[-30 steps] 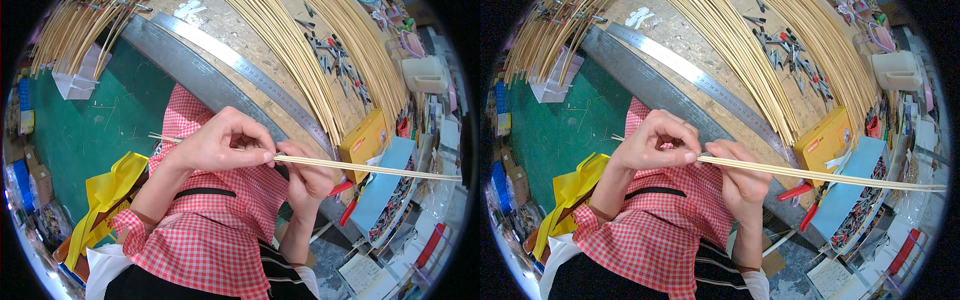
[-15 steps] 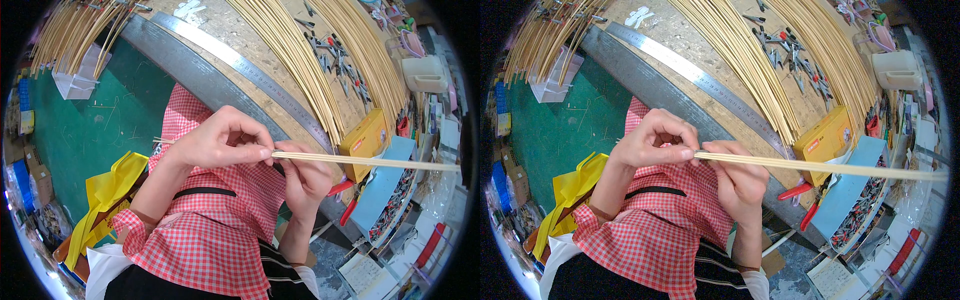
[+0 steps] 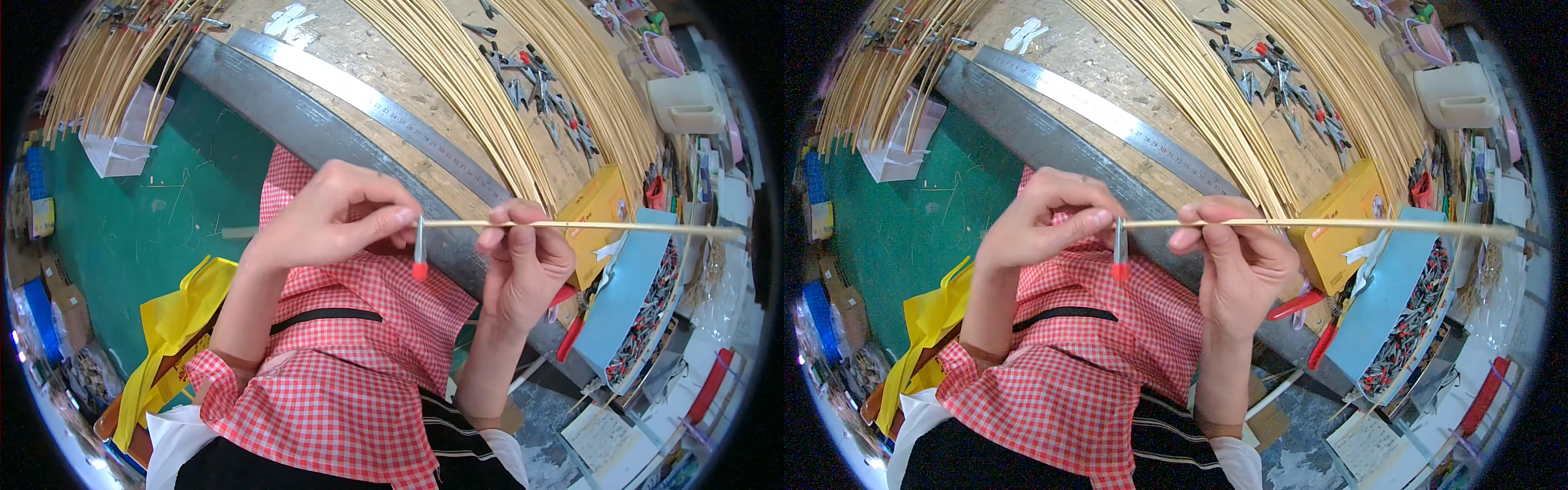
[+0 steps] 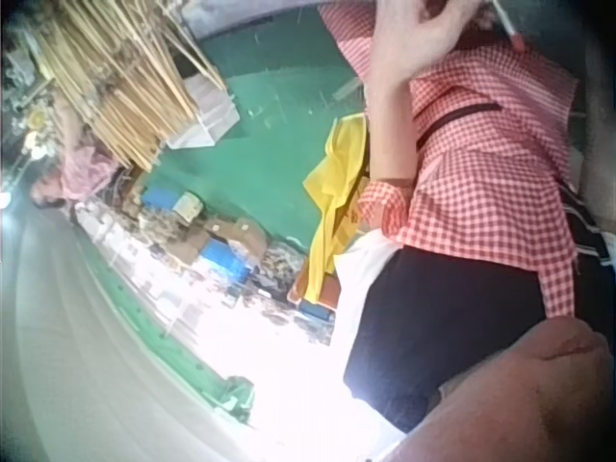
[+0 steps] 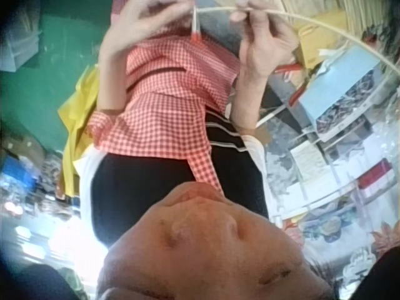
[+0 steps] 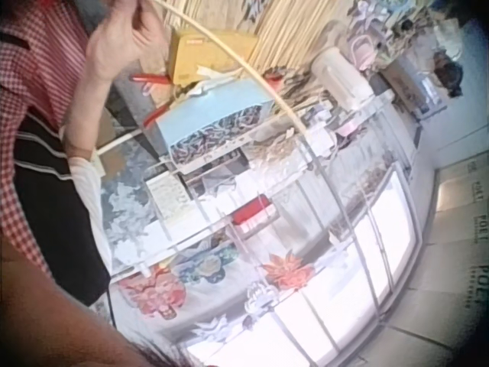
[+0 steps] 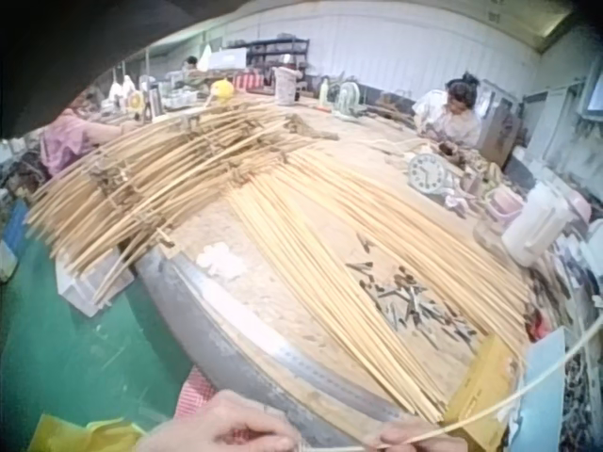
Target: The person sits at a workbench and repeatedly picks up thin bamboo sticks. They align two sticks together, slide a small white plastic sleeve over the joined section, and place the assembled unit into a white plastic bin. The process is repeated continuously with new sticks from a large pile on the table.
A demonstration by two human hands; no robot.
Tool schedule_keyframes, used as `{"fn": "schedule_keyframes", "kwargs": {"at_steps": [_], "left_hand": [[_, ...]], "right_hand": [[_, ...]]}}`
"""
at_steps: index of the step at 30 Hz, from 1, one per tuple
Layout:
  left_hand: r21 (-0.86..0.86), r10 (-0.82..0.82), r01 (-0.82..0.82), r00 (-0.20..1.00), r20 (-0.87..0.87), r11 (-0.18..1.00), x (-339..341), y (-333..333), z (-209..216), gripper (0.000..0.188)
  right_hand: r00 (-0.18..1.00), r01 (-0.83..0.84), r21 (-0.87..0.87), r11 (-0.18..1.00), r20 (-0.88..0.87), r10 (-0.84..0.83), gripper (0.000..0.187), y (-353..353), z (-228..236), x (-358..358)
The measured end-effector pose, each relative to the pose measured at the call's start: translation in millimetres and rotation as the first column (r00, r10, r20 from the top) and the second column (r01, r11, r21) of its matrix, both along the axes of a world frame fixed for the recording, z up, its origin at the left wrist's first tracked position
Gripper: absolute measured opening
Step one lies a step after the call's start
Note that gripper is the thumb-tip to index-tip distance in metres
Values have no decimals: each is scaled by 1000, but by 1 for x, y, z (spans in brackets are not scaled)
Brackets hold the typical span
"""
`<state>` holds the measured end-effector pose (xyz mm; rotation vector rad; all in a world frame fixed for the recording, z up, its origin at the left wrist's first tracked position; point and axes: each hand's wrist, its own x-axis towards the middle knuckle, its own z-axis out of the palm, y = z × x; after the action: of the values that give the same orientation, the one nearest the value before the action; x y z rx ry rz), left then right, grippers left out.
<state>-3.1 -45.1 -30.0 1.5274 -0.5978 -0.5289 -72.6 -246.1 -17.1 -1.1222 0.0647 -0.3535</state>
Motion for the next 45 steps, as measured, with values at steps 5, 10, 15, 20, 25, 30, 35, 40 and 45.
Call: {"fn": "schedule_keyframes", "kwargs": {"at_steps": [5,10,15,20,25,30,35,40,45], "left_hand": [[322,95,-298,849,520,899,1,4,19,11],[372,115,-437,760,639,819,-2,7,28,10],[76,216,-336,748,627,939,-8,0,35,20],[66,181,-283,759,625,957,-19,-8,33,19],[96,160,-297,729,666,950,-15,-6,29,15],[113,109,-230,769,630,967,-15,-10,25,12],[137,75,-195,795,602,971,-14,-11,21,11],[78,64,-108,900,430,991,-10,-12,15,10],[16,-85,93,961,-262,996,-9,-10,29,14]], "right_hand": [[997,77,-24,997,-4,-77,12,25,-7,1],[997,9,-28,1000,-82,-11,12,43,-10,-3],[992,-95,-184,978,-102,78,12,63,-22,-11],[981,-130,-275,953,-178,82,15,71,-33,-24],[948,-101,-277,955,-319,8,12,43,-9,-18],[990,81,-195,977,-101,-102,13,5,13,-11],[997,12,-63,998,-73,-17,13,-1,4,-11],[997,51,-74,996,-46,-55,12,5,5,-11],[1000,-6,-104,995,29,9,8,3,8,-11]]}}
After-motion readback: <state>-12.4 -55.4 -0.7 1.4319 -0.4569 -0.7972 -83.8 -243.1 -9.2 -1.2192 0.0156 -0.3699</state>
